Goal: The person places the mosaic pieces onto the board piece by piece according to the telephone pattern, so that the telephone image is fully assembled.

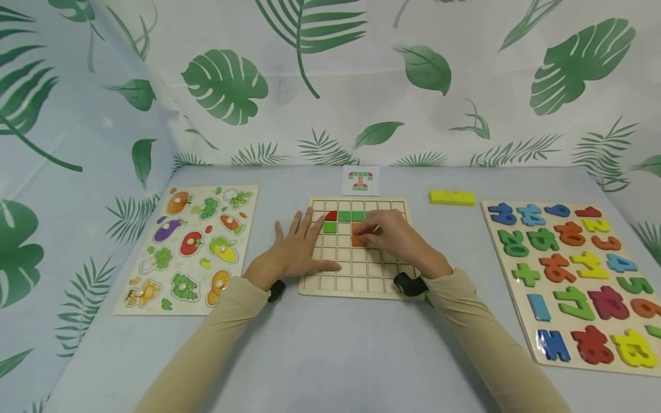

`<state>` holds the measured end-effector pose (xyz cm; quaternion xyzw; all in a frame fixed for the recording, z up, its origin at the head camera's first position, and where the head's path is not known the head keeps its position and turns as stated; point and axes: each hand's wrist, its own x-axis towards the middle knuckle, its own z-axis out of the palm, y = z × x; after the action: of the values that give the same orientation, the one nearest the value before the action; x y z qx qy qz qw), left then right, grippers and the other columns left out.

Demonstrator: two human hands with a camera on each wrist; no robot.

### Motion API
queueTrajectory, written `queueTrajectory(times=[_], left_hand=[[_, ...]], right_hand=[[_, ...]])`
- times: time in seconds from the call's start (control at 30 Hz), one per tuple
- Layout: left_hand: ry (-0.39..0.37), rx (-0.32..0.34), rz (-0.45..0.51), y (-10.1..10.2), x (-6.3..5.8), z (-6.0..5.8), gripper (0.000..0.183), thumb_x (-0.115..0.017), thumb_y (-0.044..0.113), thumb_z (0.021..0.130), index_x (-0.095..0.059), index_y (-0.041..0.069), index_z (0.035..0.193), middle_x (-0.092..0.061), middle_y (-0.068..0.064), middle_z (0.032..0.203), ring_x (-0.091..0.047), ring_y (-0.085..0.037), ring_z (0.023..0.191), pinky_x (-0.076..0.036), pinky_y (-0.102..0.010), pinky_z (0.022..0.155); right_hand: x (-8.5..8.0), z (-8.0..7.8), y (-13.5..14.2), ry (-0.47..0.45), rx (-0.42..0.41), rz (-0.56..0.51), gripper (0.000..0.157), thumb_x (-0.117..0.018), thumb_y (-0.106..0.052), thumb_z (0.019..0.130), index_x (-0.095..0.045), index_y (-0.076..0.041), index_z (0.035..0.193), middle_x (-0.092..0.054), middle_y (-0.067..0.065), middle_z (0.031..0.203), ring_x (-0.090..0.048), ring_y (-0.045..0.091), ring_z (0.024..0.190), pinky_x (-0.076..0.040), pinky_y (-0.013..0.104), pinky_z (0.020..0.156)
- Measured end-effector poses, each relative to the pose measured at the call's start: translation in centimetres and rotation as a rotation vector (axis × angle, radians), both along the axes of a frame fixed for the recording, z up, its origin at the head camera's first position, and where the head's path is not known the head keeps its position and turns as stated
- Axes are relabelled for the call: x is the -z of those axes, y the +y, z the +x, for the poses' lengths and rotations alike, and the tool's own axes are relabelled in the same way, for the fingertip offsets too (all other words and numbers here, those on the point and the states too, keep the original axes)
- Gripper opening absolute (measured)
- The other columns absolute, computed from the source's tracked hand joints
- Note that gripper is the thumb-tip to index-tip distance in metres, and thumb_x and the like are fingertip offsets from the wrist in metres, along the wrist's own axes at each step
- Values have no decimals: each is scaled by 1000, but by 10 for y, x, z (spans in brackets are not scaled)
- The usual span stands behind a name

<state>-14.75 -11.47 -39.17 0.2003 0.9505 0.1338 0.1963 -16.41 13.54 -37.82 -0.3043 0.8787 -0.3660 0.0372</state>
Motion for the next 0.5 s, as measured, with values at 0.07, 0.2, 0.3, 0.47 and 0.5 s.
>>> queueTrajectory(times=[0.07,0.2,0.3,0.47,0.5], left_hand=[[2,0,3,0,0,0,116,-64,73,91,-2,15,170,14,-17,174,12,-40,159,5,-77,116],[6,-2,-1,0,1,0,116,-63,73,91,-2,15,170,14,-17,174,12,-40,159,5,-77,116],[7,-3,-6,0,0,0,116,-64,73,91,-2,15,170,15,-17,174,12,-40,159,5,-77,116],[6,-3,-8,1,0,0,116,-64,73,91,-2,15,170,14,-17,174,12,-40,159,5,-77,116],[6,-3,-7,1,0,0,116,-63,73,91,-2,15,170,14,-17,174,12,-40,159,6,-77,116]], right_hand=[[-1,0,0,-3,-6,4,15,-79,9,87,-82,4,100,-76,9,92,-69,23,85,-61,37,77],[-2,0,-1,10,-24,10,15,-79,10,86,-82,4,100,-77,9,93,-70,25,88,-61,39,78],[-2,0,-3,37,-39,21,15,-78,12,86,-82,4,99,-77,9,91,-71,25,87,-61,38,78],[-4,-1,-6,40,-36,69,14,-78,12,86,-81,6,98,-74,9,88,-70,23,83,-60,37,76],[-4,-1,-7,35,-31,82,14,-78,12,86,-82,6,98,-75,9,88,-70,24,83,-60,38,76]])
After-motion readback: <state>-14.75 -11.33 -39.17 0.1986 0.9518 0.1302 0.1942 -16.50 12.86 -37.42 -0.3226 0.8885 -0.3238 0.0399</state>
